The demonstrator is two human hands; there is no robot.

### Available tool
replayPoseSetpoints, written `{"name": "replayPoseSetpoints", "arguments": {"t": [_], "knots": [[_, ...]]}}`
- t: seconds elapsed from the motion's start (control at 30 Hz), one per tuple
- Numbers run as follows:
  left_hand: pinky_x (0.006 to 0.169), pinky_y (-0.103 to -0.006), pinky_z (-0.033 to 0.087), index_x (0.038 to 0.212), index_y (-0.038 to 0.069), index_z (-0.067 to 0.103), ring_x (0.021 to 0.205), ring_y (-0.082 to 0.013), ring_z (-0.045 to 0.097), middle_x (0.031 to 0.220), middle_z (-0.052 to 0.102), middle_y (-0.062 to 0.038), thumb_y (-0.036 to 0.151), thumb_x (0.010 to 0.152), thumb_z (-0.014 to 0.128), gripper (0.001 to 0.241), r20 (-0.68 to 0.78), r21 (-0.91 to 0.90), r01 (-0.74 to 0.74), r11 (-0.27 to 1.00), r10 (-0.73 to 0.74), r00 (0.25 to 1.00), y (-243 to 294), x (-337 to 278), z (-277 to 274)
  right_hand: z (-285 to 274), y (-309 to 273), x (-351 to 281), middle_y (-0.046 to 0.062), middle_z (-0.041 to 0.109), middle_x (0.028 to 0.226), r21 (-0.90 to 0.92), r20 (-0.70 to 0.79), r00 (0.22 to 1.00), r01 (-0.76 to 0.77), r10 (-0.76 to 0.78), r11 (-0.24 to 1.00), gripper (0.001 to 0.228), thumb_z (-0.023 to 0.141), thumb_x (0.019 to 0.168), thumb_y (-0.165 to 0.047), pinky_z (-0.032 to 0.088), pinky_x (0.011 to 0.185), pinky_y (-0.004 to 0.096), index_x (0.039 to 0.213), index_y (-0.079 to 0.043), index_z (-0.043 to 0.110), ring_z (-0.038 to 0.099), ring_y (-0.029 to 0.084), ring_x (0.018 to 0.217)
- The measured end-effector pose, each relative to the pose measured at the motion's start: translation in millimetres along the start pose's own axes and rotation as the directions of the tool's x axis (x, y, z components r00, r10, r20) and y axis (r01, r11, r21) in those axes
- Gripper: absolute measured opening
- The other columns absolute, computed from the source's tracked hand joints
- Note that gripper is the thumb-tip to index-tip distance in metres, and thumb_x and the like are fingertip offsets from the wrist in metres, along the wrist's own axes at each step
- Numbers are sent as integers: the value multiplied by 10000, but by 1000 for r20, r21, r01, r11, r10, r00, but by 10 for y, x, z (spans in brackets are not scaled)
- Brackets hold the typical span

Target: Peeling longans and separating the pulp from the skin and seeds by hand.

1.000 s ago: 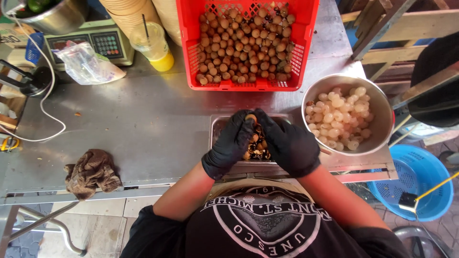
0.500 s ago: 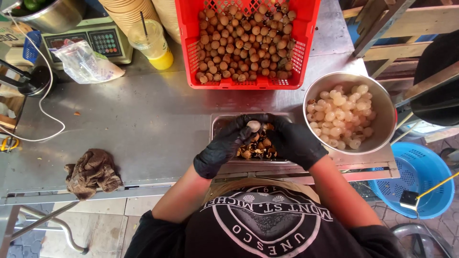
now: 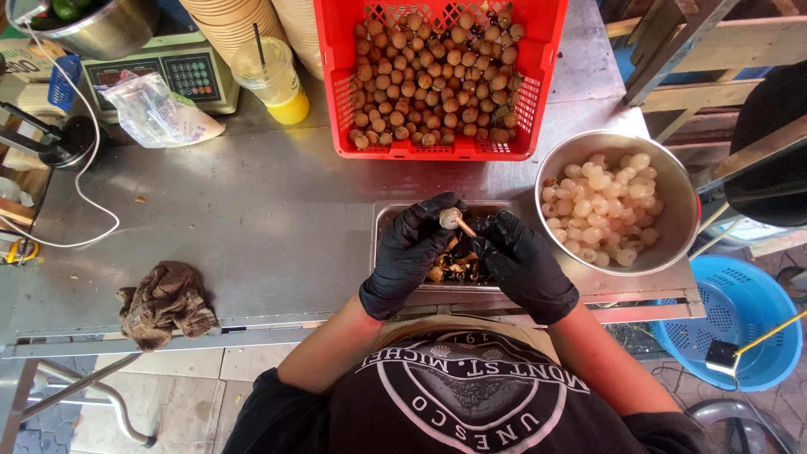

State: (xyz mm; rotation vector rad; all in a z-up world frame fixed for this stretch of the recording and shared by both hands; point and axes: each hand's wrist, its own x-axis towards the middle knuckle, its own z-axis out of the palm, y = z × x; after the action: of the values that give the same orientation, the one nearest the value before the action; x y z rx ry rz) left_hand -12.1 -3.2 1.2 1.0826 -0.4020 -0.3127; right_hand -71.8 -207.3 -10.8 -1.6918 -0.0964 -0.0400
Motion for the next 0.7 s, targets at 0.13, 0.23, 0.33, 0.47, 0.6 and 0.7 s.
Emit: {"name": "replayPoseSetpoints", "arguments": {"t": [0.13, 0.23, 0.33, 0.47, 0.6, 0.7], "knots": [[999, -279, 547, 1385, 74, 626, 1155, -112, 660, 1304, 691, -41, 28, 1025, 681, 368, 41, -44, -78, 996, 79, 996, -40, -18, -4, 105, -45, -37, -11, 649, 1075, 221, -35, 999, 13, -6, 975, 266, 616, 1001, 41, 531, 836, 258, 1255, -36, 619, 605, 62, 981], [979, -297, 559, 1373, 87, 636, 1124, -119, 674, 1267, 698, -35, 20, 1033, 684, 349, 72, 79, -245, 966, 239, 968, 7, -22, 21, 192, -343, -33, 14, 716, 1023, 197, -34, 997, -58, 66, 979, 335, 602, 1011, -2, 511, 758, 262, 1337, -78, 624, 639, 79, 897], [949, -306, 561, 1335, 81, 673, 1074, -127, 676, 1212, 712, -44, 24, 1061, 686, 280, 119, 194, -298, 935, 279, 953, 23, -3, -25, 156, -422, -35, 26, 749, 1055, -261, -94, 966, 210, -241, 942, 312, 646, 981, 31, 572, 819, 288, 1273, -78, 655, 702, 106, 936], [989, -313, 541, 1297, 70, 674, 1116, -141, 659, 1247, 693, -52, 57, 1057, 691, 241, 154, 172, -293, 940, 268, 951, -25, 0, -86, 107, -530, -79, 71, 733, 1054, -330, 25, 931, 351, -363, 876, 340, 650, 929, 32, 571, 798, 313, 1255, -64, 633, 731, 194, 933], [1027, -332, 534, 1308, 47, 664, 1131, -161, 670, 1235, 701, -57, 81, 1048, 686, 263, 110, 130, -248, 960, 235, 966, -113, -15, -70, 143, -475, -116, 99, 754, 1009, -420, -17, 932, 323, -363, 848, 303, 664, 913, 13, 585, 745, 342, 1207, -62, 649, 756, 264, 872], [996, -328, 553, 1314, 47, 658, 1089, -158, 688, 1204, 708, -50, 112, 1055, 670, 267, 118, 147, -232, 961, 216, 969, -134, -9, -87, 159, -671, -112, 163, 744, 980, -584, -20, 902, 340, -432, 737, 329, 714, 886, -30, 582, 705, 392, 1208, -52, 649, 742, 357, 863]]}}
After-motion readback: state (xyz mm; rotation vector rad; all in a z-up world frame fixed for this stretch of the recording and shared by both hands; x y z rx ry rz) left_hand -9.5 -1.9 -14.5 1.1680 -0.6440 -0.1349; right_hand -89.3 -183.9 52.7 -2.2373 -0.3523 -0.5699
